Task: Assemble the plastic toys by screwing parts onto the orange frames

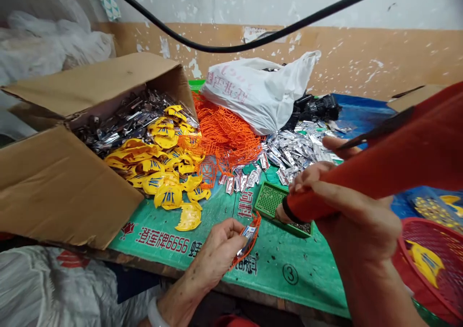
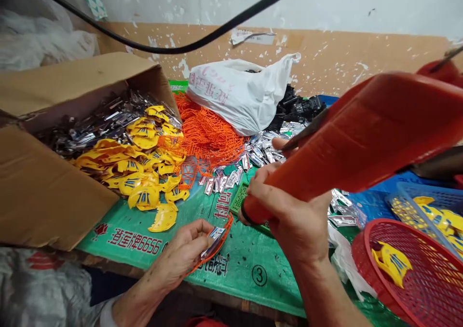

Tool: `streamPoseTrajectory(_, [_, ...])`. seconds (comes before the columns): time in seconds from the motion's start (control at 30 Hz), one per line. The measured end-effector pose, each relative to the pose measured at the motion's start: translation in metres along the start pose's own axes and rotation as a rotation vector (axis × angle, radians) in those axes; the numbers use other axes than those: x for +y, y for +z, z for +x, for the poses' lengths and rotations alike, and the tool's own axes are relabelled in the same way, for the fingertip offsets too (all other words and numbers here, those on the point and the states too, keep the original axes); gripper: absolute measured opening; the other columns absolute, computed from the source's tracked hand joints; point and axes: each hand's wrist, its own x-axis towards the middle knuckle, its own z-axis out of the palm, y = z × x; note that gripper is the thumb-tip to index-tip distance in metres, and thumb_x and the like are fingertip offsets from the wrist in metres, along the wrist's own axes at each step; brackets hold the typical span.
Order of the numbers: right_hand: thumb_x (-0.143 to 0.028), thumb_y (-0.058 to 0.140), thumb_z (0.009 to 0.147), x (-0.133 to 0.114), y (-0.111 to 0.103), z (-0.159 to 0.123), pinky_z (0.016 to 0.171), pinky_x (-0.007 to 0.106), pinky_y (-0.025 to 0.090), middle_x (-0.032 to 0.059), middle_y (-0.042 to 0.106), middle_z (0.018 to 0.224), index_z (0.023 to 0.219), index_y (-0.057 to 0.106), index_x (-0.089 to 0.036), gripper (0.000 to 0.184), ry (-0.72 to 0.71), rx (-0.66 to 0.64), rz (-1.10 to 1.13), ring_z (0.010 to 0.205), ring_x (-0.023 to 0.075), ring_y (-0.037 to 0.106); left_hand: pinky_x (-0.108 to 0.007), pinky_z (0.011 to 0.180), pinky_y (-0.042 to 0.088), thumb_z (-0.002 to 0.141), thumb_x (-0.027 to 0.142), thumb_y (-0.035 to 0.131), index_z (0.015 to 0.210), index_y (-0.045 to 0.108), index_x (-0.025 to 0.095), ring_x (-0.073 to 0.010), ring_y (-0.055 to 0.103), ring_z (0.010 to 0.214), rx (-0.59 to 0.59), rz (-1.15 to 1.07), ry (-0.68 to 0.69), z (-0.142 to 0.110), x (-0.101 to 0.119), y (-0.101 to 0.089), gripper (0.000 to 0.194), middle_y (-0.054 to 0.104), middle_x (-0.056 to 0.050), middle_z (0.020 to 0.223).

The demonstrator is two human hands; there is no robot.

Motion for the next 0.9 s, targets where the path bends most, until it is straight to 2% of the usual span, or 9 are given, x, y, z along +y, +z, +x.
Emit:
streamPoseTrajectory(0.1, [-0.017, 0.071, 0.063, -0.005, 0.009, -0.015, 0.057, 0.036, 0.05, -0.0028, 0.057, 0.064, 0.105, 0.059, -0.028, 0.045, 0.053, -0.111, 0.001, 0.059, 0.0175, 0.057, -0.022, 0.045, 0.022, 0.068, 0.03, 0.056, 0.072, 0.052, 0.017, -0.0071, 0.036, 0.047, -0.011, -0.024, -0.015, -0.001, 0.001, 0.002, 0.015, 0.047, 0.006, 0.055])
streamPoseTrajectory(0.23, [-0.02, 0.07, 0.069, 0.0, 0.016, -0.025, 0.063, 0.033, 0.049, -0.0029, 0.056, 0.063, 0.08, 0.06, -0.024, 0.016, 0.081, -0.244, 0.006, 0.065, 0.016, 0.057, -0.024, 0.045, 0.02, 0.068, 0.033, 0.058, 0.071, 0.051, 0.017, -0.0071, 0.034, 0.046, -0.01, -0.021, -0.008, -0.001, 0.001, 0.003, 0.017, 0.045, 0.006, 0.054])
streamPoseTrajectory(0.33, [-0.022, 0.069, 0.072, 0.004, 0.017, -0.027, 0.067, 0.034, 0.048, -0.0021, 0.056, 0.063, 0.069, 0.058, -0.022, 0.012, 0.067, -0.302, -0.014, 0.067, 0.0162, 0.057, -0.024, 0.047, 0.023, 0.068, 0.031, 0.057, 0.072, 0.052, 0.017, -0.0079, 0.036, 0.049, -0.013, -0.028, 0.024, 0.0, 0.001, 0.003, 0.016, 0.047, 0.006, 0.056])
streamPoseTrajectory(0.4, [-0.021, 0.069, 0.072, 0.006, 0.017, -0.026, 0.067, 0.034, 0.047, -0.0032, 0.057, 0.064, 0.077, 0.059, -0.024, 0.012, 0.061, -0.302, -0.016, 0.067, 0.0163, 0.057, -0.024, 0.048, 0.024, 0.067, 0.031, 0.057, 0.073, 0.052, 0.016, -0.0081, 0.036, 0.05, -0.016, -0.038, 0.034, 0.0, 0.002, 0.003, 0.016, 0.047, 0.006, 0.056])
streamPoseTrajectory(0.5, [-0.021, 0.07, 0.071, 0.008, 0.018, -0.025, 0.066, 0.035, 0.047, -0.0044, 0.058, 0.065, 0.094, 0.059, -0.028, 0.027, 0.06, -0.296, -0.028, 0.066, 0.0166, 0.056, -0.024, 0.049, 0.023, 0.067, 0.03, 0.057, 0.071, 0.051, 0.017, -0.0079, 0.037, 0.05, -0.028, -0.077, 0.027, 0.001, 0.003, 0.003, 0.015, 0.047, 0.006, 0.056])
streamPoseTrajectory(0.7, [-0.022, 0.069, 0.069, 0.01, 0.018, -0.026, 0.066, 0.036, 0.049, -0.0026, 0.056, 0.066, 0.089, 0.061, -0.025, 0.022, 0.037, -0.307, -0.097, 0.064, 0.0169, 0.056, -0.024, 0.046, 0.02, 0.064, 0.029, 0.057, 0.069, 0.049, 0.018, -0.0068, 0.034, 0.047, -0.037, -0.142, 0.004, -0.001, 0.003, 0.005, 0.015, 0.044, 0.008, 0.053])
streamPoseTrajectory(0.9, [-0.023, 0.07, 0.069, 0.01, 0.018, -0.028, 0.067, 0.037, 0.05, -0.0012, 0.057, 0.067, 0.092, 0.062, -0.024, 0.024, 0.011, -0.318, -0.11, 0.066, 0.0176, 0.057, -0.023, 0.047, 0.021, 0.061, 0.026, 0.055, 0.066, 0.048, 0.018, -0.0063, 0.031, 0.047, -0.006, -0.096, 0.006, 0.001, 0.006, 0.006, 0.011, 0.039, 0.009, 0.05])
